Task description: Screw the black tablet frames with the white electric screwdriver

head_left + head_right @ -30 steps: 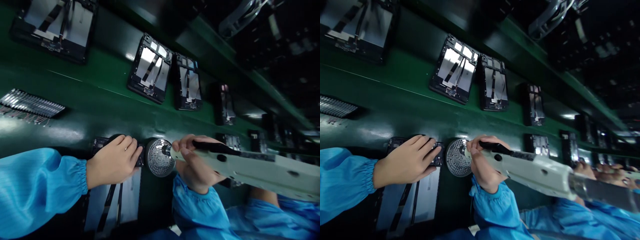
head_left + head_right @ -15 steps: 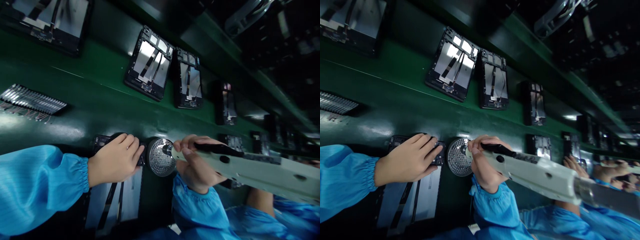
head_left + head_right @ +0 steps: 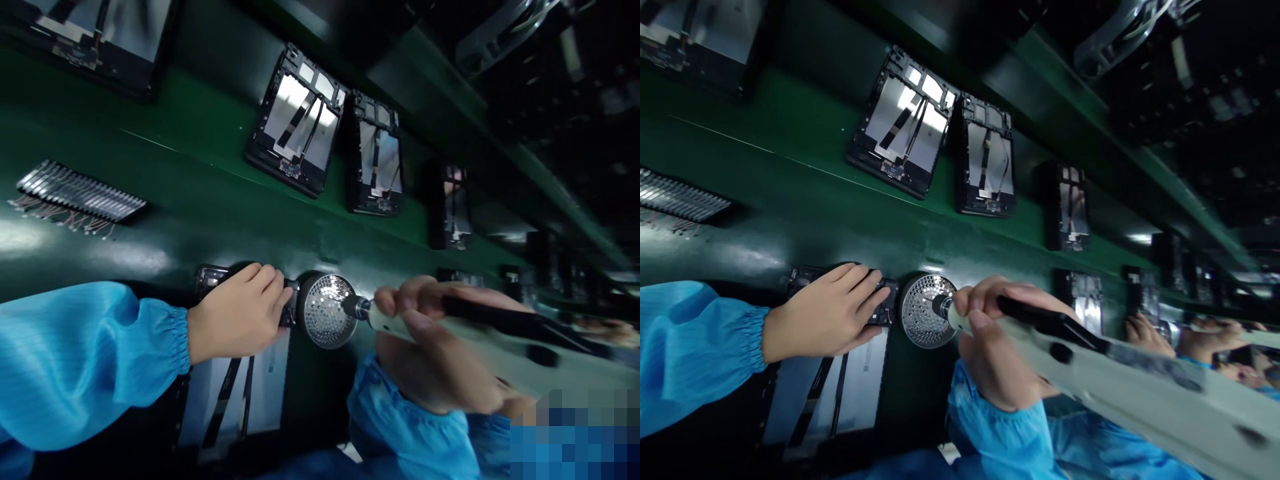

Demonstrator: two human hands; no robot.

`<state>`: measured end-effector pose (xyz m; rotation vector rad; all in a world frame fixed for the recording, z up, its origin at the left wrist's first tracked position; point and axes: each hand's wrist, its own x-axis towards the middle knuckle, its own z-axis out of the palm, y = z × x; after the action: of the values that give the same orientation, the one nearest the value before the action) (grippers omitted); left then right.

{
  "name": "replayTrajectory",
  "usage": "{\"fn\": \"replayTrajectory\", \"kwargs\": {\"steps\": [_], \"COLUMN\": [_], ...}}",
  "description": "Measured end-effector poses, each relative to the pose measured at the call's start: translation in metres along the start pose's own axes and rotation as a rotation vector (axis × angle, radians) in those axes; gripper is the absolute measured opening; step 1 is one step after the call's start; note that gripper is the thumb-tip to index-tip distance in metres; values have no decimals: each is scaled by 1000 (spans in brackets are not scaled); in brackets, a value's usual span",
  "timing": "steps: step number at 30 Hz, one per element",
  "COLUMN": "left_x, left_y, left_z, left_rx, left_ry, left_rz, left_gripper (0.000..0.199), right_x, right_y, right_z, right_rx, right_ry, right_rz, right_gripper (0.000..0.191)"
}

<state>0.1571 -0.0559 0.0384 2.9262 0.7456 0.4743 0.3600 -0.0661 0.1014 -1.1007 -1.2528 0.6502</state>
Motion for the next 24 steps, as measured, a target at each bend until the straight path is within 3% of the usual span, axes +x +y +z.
{"fn": "replayTrajectory", "kwargs": {"steps": [4,9,17,24], "left_x": [1,3,4,5], "left_y": [1,2,5,7], "left_z": [-1,-1,2,2], "left_rx": [-9,-40,-46,-30], "left_ry": [4,14,26,44], "left_rz": [-10,-29,-47,-56], "left_gripper": [48,42,39,36], "right_x": [-8,-21,-22,-21], "right_y": [-19,-10,-13,-15], "right_z": [15,26,22,29], "right_rx": [-19,16,-15,-60], "right_ry": [-136,-255,-247,-275], "right_rz": [88,43,187,148], "right_gripper": [41,42,36,34]}}
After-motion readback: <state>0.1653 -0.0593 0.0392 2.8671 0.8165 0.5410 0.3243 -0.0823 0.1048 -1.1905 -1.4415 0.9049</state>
